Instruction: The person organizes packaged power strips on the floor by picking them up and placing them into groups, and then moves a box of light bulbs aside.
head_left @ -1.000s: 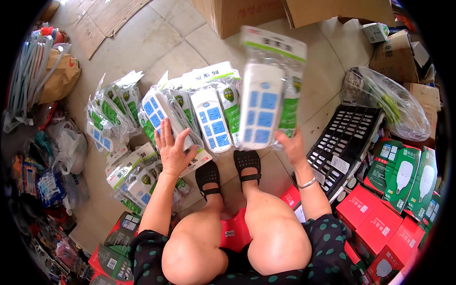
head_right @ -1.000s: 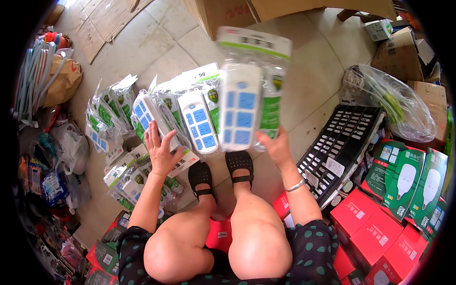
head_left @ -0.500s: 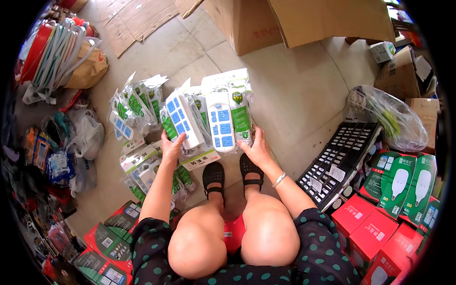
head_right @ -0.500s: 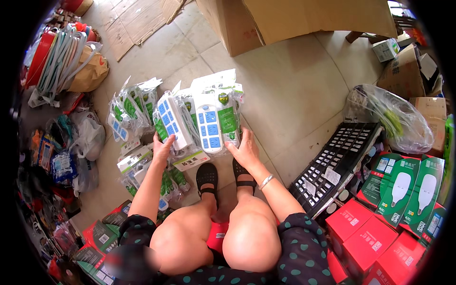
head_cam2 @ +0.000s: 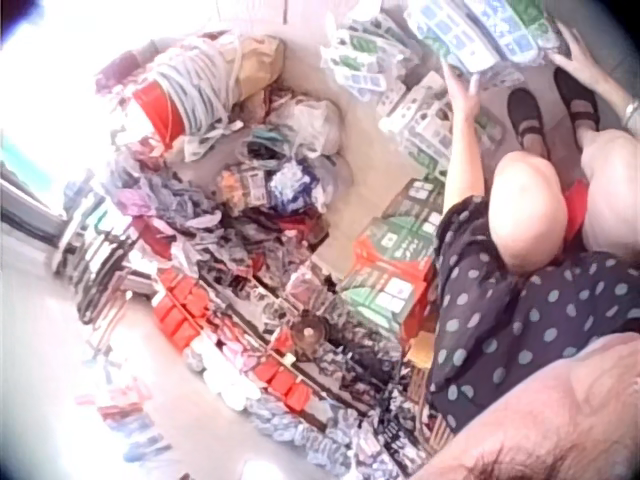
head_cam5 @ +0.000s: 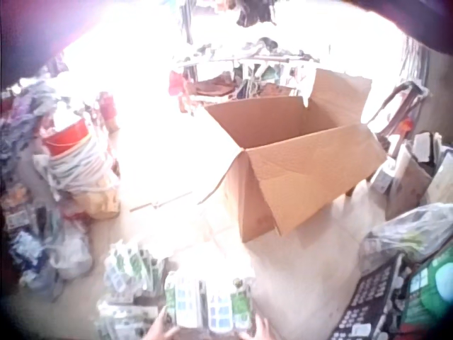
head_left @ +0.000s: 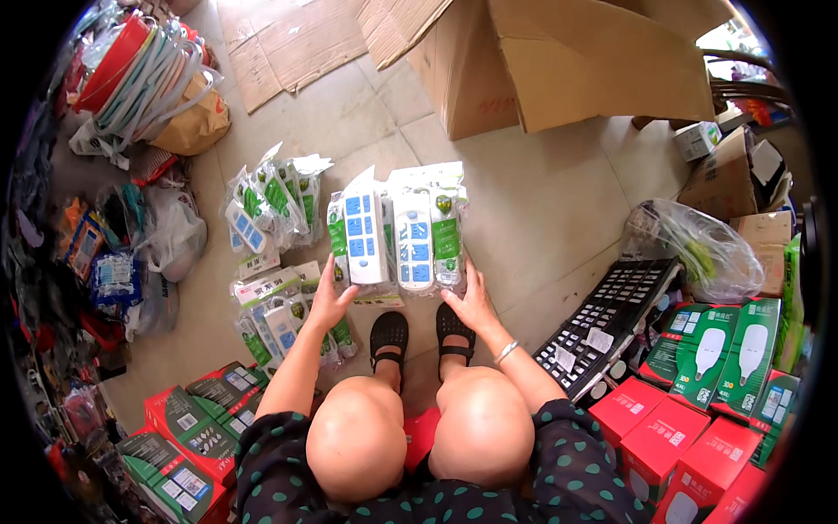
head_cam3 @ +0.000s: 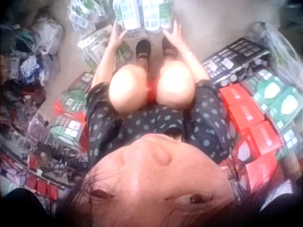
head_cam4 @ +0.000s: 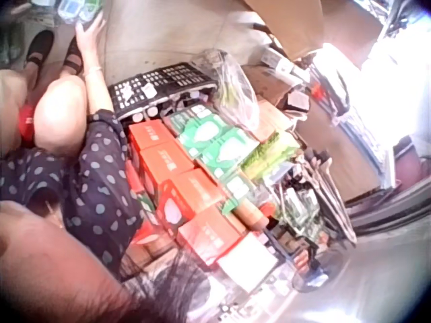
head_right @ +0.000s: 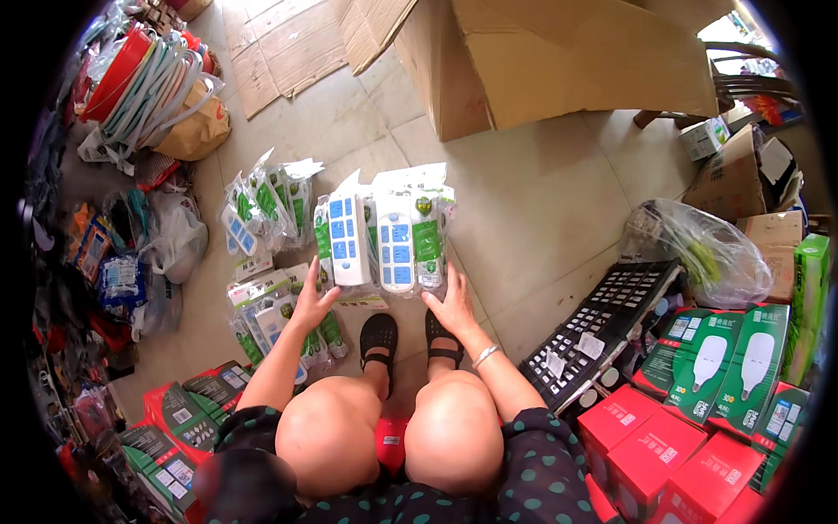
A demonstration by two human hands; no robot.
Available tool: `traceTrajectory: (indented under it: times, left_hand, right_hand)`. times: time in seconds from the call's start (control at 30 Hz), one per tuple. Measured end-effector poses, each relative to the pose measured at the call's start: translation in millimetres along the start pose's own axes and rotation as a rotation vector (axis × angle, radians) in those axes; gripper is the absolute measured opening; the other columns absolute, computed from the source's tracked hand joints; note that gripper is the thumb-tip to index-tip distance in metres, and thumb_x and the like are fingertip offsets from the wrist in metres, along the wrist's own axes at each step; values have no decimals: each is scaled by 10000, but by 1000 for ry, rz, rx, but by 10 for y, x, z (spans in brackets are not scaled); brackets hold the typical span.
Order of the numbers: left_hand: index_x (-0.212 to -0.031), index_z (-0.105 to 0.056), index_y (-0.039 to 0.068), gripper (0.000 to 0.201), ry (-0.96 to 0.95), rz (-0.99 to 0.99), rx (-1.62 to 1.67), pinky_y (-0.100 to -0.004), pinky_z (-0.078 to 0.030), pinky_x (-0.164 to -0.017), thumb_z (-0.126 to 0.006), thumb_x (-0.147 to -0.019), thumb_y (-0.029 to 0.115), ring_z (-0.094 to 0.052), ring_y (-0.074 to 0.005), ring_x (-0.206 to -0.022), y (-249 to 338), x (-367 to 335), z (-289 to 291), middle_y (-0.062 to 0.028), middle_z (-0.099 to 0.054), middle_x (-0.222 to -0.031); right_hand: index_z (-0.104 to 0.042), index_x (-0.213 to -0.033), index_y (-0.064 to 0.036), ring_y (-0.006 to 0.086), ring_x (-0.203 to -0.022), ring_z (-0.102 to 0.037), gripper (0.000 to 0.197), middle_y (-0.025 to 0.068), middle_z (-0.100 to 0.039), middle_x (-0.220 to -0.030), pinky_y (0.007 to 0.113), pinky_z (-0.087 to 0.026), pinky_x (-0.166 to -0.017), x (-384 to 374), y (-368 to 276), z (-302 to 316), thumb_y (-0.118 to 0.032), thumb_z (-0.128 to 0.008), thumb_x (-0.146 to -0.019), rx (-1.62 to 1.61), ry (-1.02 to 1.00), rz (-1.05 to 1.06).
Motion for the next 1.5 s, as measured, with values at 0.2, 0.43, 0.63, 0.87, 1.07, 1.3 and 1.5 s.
traceTrajectory:
  times: [0.2,0.43,0.63,0.87,1.07,1.3,1.5]
  left_hand:
    - [-1470,-166,87,841,18,-2,14,-393,-278,-1082,-666,-809,225,-313,-329,-1344,-240,557,101,-220,-301,-1454]
    - [-1450,-238,78,715,-185,151,508,-412,-325,-1051,-621,-880,277,-376,-303,-1303,-227,1151,-272,-169,-345,-1442]
    - [-1351,-423,29,552,-563,458,942,-401,-392,-1008,-494,-938,390,-460,-263,-1234,419,1587,-34,-161,-492,-1319]
    - [-1231,-527,-32,453,-515,307,913,-338,-442,-956,-416,-949,304,-571,-213,-1074,1225,1873,228,-131,-588,-1189]
    - [-1272,-491,2,420,-274,177,1068,-349,-429,-973,-385,-961,264,-535,-213,-1124,1374,2150,380,-110,-541,-1252]
    - [-1371,-362,7,600,-292,-227,967,-386,-361,-1023,-461,-914,382,-462,-269,-1208,1344,2565,508,-153,-435,-1356]
    - [-1369,-391,39,654,107,-630,44,-438,-248,-1084,-611,-765,165,-336,-360,-1308,1531,2845,675,-193,-375,-1405]
  right_hand:
    - [-251,-1388,50,409,-1243,-375,840,294,-372,-1324,440,-335,-1035,353,426,41,-304,-693,-767,-71,16,-147]
    - [-318,-1363,50,356,-1100,-512,792,269,-496,-1202,416,-428,-925,779,855,193,-278,-708,-757,33,66,-232]
    - [-375,-1327,62,295,-1091,-538,722,243,-538,-1185,406,-447,-901,1064,871,71,-298,-697,-791,-182,-113,-476]
    - [-434,-1323,-7,204,-1147,-502,592,150,-524,-1264,368,-414,-946,1577,558,161,-370,-586,-882,-775,-369,-592]
    - [-443,-1335,-55,191,-1167,-481,553,103,-515,-1285,348,-398,-960,1866,-171,367,-417,-505,-921,-1103,-363,-663]
    - [-430,-1364,-111,163,-1243,-400,542,43,-448,-1368,314,-337,-1011,2214,-551,443,-475,-341,-973,-969,-374,-249]
    - [-373,-1384,-17,183,-1277,-391,591,99,-443,-1376,283,-303,-1053,2863,-1176,921,-441,-382,-973,-794,-17,-225]
Point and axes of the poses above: each hand's wrist, its own x-axis away from the middle knuckle, its own z-axis out of the back of the hand, y = z × x, the point moved 6 cm from there along -x, towards the middle knuckle
